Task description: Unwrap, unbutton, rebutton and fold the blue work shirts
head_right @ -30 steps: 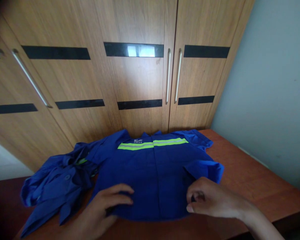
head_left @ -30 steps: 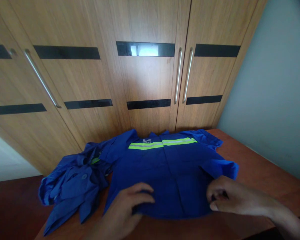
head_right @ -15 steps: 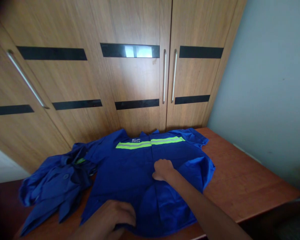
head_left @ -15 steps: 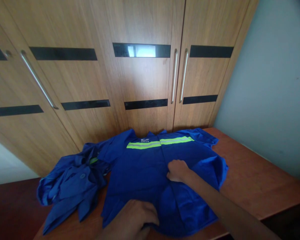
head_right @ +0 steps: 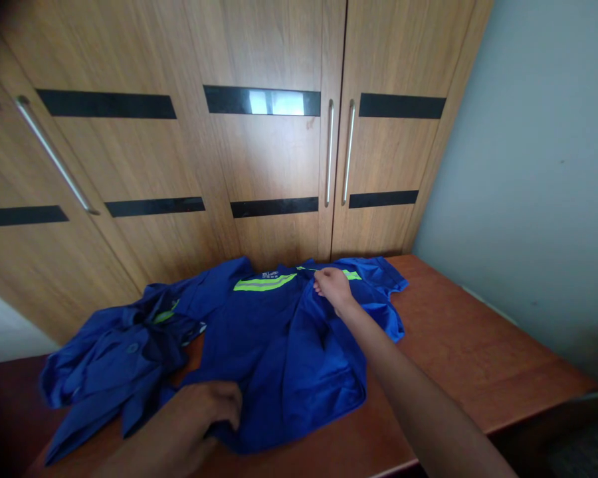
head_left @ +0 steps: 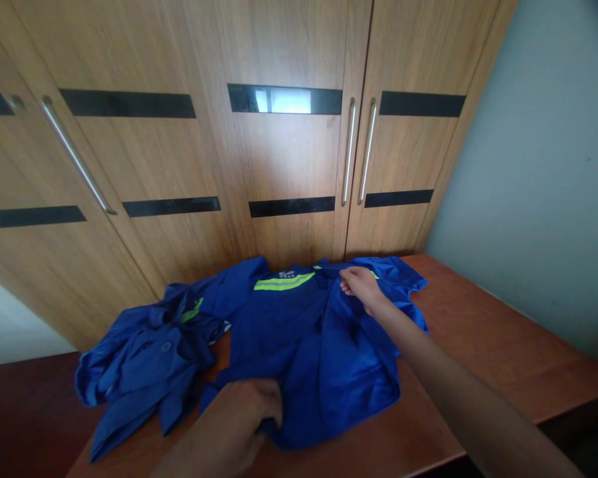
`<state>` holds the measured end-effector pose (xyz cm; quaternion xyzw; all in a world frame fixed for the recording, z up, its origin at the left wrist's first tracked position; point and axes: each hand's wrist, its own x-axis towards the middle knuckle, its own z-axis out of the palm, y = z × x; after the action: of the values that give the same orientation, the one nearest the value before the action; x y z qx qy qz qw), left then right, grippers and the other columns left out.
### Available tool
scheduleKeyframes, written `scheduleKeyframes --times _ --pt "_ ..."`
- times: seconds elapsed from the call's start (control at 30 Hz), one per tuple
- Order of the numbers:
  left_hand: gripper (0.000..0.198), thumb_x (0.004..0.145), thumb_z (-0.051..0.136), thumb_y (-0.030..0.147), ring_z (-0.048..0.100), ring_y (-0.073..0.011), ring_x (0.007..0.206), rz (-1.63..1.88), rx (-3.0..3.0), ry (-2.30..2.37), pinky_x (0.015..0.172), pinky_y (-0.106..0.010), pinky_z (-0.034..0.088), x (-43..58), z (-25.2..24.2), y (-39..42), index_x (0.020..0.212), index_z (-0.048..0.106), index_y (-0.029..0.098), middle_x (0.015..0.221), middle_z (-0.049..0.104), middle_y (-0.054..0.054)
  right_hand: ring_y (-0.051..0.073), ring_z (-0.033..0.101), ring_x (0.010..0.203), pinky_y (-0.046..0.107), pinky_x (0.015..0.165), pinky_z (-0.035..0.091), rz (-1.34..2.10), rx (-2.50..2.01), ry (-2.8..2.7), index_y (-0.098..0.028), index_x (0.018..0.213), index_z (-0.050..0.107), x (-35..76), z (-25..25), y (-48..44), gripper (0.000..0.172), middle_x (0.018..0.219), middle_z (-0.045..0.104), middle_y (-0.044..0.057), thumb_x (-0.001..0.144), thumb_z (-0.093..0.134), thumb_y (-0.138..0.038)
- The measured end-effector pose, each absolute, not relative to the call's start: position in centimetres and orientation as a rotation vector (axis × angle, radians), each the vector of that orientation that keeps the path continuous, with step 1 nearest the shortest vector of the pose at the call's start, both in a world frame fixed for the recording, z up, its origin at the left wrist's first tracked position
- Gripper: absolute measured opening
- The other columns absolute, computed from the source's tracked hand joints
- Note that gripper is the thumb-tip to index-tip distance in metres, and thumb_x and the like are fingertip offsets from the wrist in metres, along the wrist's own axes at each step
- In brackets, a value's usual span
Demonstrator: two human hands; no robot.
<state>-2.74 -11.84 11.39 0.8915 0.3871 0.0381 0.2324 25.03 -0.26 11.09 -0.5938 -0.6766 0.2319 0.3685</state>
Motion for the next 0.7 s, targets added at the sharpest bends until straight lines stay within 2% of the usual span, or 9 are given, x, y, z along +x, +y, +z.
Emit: scheduleKeyframes --times 0.17,0.27,0.37,0.43,0.5,0.6,0.7 --pt "0.039 0.070 0.039 -0.002 0.060 -0.0243 0.093 -0.100 2.605 1.422 0.082 -0.036 0.044 -2.4 9.8 -9.9 0.082 0.069 0.020 0.093 0.068 -0.008 0.020 0.060 0.098 0.040 0.085 0.051 0.535 -1.464 -1.689 -0.017 0.116 0.057 23.4 10.5 -1.2 0.029 0.116 0.059 0.007 0.091 0.056 -0.032" --pt "0.043 0.073 0.036 -0.002 0.058 -0.0274 0.097 -0.159 2.634 1.503 0.083 -0.041 0.043 -1.9 9.4 -9.8 0.090 0.069 0.019 0.100 0.067 -0.011 0.016 0.059 0.087 0.030 0.080 0.048 0.435 -1.416 -1.815 -0.017 0.097 0.061 22.1 9.3 -4.0 0.013 0.097 0.063 0.004 0.091 0.052 -0.025" --pt "0.043 0.071 0.039 -0.001 0.056 -0.0285 0.100 -0.116 2.656 1.491 0.084 -0.044 0.042 -1.8 9.3 -10.4 0.097 0.068 0.020 0.103 0.065 -0.011 0.015 0.058 0.074 0.027 0.070 0.044 0.391 -1.391 -2.151 -0.020 0.083 0.060 20.5 7.5 -8.1 0.015 0.078 0.062 0.000 0.089 0.053 -0.032" --pt "0.044 0.070 0.042 0.001 0.054 -0.0285 0.104 -0.051 2.662 1.464 0.088 -0.045 0.040 -1.9 9.2 -11.0 0.100 0.067 0.022 0.106 0.064 -0.010 0.018 0.059 0.078 0.029 0.070 0.044 0.371 -1.478 -2.264 -0.021 0.087 0.060 19.5 6.2 -10.6 0.021 0.084 0.063 0.001 0.082 0.062 -0.041" --pt "0.044 0.071 0.044 0.003 0.051 -0.0284 0.110 -0.009 2.655 1.444 0.092 -0.046 0.037 -2.0 9.2 -11.4 0.103 0.066 0.023 0.112 0.062 -0.010 0.023 0.059 0.090 0.033 0.076 0.045 0.323 -1.543 -2.325 -0.021 0.096 0.061 18.9 5.0 -12.2 0.032 0.096 0.063 0.005 0.076 0.068 -0.044" --pt "0.043 0.074 0.044 0.005 0.049 -0.0281 0.116 -0.017 2.617 1.463 0.097 -0.047 0.035 -2.0 9.0 -11.7 0.107 0.066 0.023 0.120 0.060 -0.010 0.028 0.054 0.105 0.038 0.084 0.045 0.294 -1.520 -2.390 -0.022 0.111 0.059 18.9 3.9 -13.1 0.040 0.111 0.059 0.008 0.077 0.067 -0.040" --pt "0.042 0.077 0.045 0.007 0.049 -0.0282 0.118 -0.005 2.599 1.484 0.102 -0.050 0.032 -2.0 9.0 -11.9 0.108 0.066 0.024 0.122 0.061 -0.009 0.028 0.052 0.109 0.039 0.087 0.046 0.333 -1.444 -2.425 -0.024 0.120 0.055 19.6 3.7 -13.3 0.045 0.119 0.055 0.008 0.078 0.066 -0.037"
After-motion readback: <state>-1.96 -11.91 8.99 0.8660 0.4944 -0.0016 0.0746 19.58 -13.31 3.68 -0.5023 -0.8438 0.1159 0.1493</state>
